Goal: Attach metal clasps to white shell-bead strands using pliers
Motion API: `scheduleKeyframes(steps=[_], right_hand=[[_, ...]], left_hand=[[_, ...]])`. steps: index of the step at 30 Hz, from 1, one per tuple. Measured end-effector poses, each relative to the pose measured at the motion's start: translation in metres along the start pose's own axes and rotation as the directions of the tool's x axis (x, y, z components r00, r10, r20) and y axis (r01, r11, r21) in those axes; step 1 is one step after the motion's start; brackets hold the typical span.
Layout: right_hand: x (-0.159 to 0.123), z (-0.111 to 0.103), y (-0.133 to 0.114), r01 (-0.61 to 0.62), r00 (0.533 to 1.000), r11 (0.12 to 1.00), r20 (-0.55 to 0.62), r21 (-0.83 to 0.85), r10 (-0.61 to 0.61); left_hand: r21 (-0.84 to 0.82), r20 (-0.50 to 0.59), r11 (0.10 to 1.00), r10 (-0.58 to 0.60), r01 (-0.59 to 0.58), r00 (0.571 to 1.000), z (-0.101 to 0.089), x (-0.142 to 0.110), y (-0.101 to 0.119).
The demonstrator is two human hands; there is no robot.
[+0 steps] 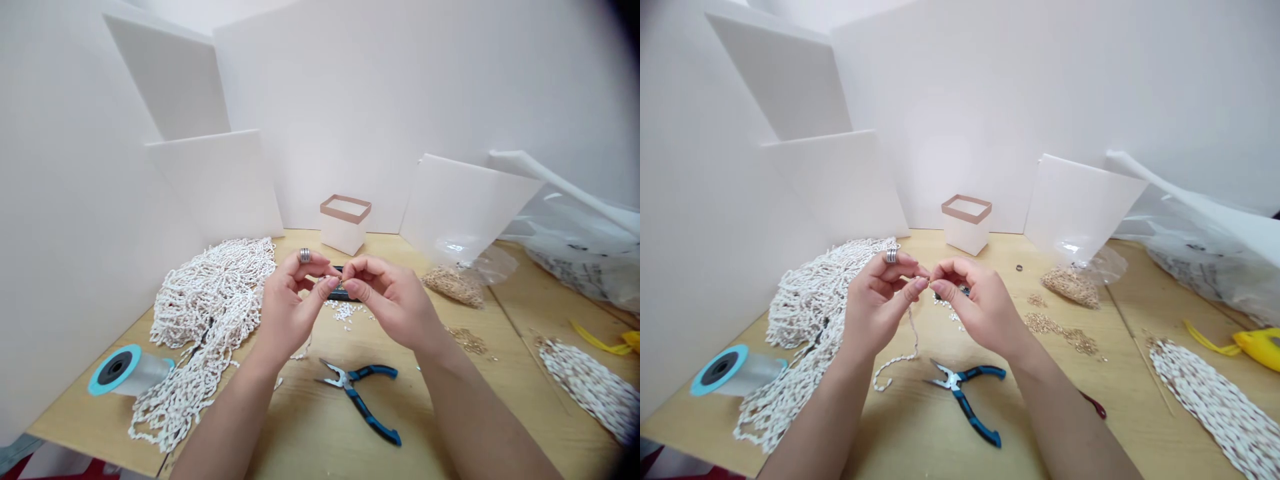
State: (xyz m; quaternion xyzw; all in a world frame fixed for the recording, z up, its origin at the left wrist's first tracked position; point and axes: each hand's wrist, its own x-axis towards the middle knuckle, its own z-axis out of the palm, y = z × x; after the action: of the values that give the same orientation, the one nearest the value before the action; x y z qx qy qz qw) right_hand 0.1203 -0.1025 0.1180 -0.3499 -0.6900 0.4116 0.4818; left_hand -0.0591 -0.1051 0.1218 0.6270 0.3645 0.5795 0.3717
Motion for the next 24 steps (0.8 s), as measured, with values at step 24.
scheduleKeyframes(steps=[24], right_hand=[[0.003,-0.008,-0.006,-0.122,0.99,0.992,0.073,0.026,0.12]], left_hand=[[0.469,0.086,0.831,0.292,-0.297,0.953,-0.002,-0.013,0.008]])
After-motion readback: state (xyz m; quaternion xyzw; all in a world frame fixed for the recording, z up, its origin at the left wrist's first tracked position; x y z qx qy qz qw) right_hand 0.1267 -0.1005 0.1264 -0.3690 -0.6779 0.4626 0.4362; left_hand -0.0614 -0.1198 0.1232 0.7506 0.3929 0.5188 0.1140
